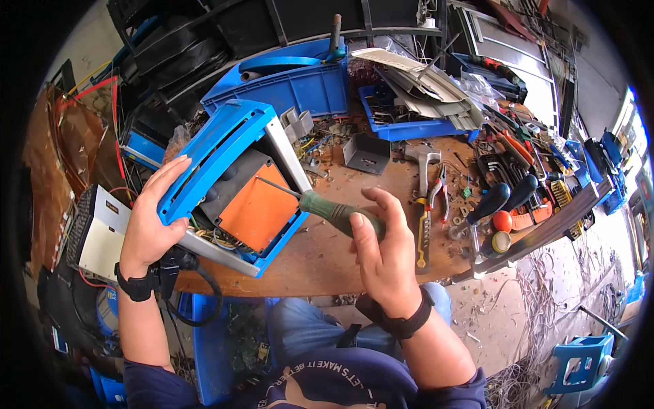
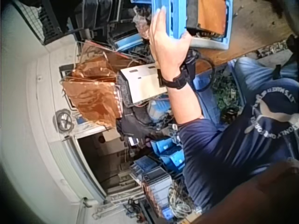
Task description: The person uses a screwdriver to remove screws from the blue casing of a Keylite FU25 electric fence energizer. They remove an orange internal panel and then detach the power cord from the device's housing.
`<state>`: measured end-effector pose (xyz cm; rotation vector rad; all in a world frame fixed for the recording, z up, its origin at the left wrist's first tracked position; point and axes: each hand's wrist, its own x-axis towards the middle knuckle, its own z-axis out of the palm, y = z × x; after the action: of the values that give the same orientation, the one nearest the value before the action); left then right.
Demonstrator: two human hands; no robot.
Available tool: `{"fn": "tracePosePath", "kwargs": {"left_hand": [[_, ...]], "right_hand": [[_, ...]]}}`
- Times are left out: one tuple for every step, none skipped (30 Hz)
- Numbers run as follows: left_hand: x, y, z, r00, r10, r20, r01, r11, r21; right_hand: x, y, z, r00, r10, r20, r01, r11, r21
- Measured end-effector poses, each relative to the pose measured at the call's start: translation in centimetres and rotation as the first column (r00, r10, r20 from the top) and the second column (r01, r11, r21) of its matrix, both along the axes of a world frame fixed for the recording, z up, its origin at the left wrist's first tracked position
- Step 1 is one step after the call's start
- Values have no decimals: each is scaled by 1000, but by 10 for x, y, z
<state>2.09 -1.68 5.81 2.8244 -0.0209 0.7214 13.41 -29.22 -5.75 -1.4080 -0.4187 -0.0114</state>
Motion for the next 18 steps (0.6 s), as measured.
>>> {"fn": "tracePosePath", "kwargs": {"left_hand": [[0, 0, 0, 1000, -3, 1, 3, 1000, -4], [1, 0, 1, 1000, -5, 1, 5, 1000, -5], [1, -1, 1, 1000, -3, -1, 3, 1000, -7], [1, -1, 0, 1000, -1, -2, 1, 1000, -9], [1, -1, 0, 1000, 0, 0, 0, 1000, -9], [1, -1, 0, 1000, -3, 2, 3, 1000, -7], [2, -1, 0, 1000, -6, 4, 6, 1000, -6], [2, 0, -1, 1000, -7, 3, 7, 1000, -8], [2, 0, -1, 1000, -7, 3, 7, 1000, -8], [2, 0, -1, 1000, -9, 3, 9, 1000, -8], [3, -1, 0, 1000, -9, 3, 9, 1000, -9], [2, -1, 0, 1000, -8, 2, 8, 1000, -10], [2, -1, 0, 1000, -7, 0, 7, 1000, -10], [1, -1, 0, 1000, -6, -1, 6, 1000, -12], [1, 1, -1, 1000, -4, -3, 4, 1000, -13], [1, 2, -2, 1000, -2, -5, 2, 1000, -14], [1, 1, -2, 1000, -3, -8, 3, 1000, -19], [0, 1, -1, 1000, -1, -10, 1, 1000, -22]], "right_hand": [[1, 0, -3, 999, -5, 38, 5, 1000, -21], [2, 0, -7, 997, -8, 75, 11, 999, -42], [6, -2, -13, 950, -38, 309, 77, 990, -116], [7, -3, -14, 952, -38, 303, 82, 988, -134], [7, -3, -12, 954, -39, 297, 87, 985, -151], [7, -2, -11, 956, -42, 290, 94, 981, -167], [6, 0, -11, 968, -69, 243, 96, 990, -104], [7, 1, -14, 972, -77, 223, 99, 991, -90], [9, 3, -17, 976, -85, 202, 102, 992, -75], [10, 4, -19, 979, -94, 182, 106, 993, -60], [10, 3, -15, 997, -51, 60, 51, 999, 15], [7, 2, -9, 998, 4, -60, 2, 995, 98], [5, 1, -5, 982, 68, -174, -35, 982, 185], [4, 1, -3, 984, 79, -158, -52, 984, 169], [3, 0, -2, 986, 90, -144, -68, 986, 153], [2, 0, -1, 986, 102, -130, -84, 987, 137], [-2, 2, 5, 991, 72, -115, -58, 992, 115], [3, 1, -1, 999, 22, 47, -24, 999, 48]]}}
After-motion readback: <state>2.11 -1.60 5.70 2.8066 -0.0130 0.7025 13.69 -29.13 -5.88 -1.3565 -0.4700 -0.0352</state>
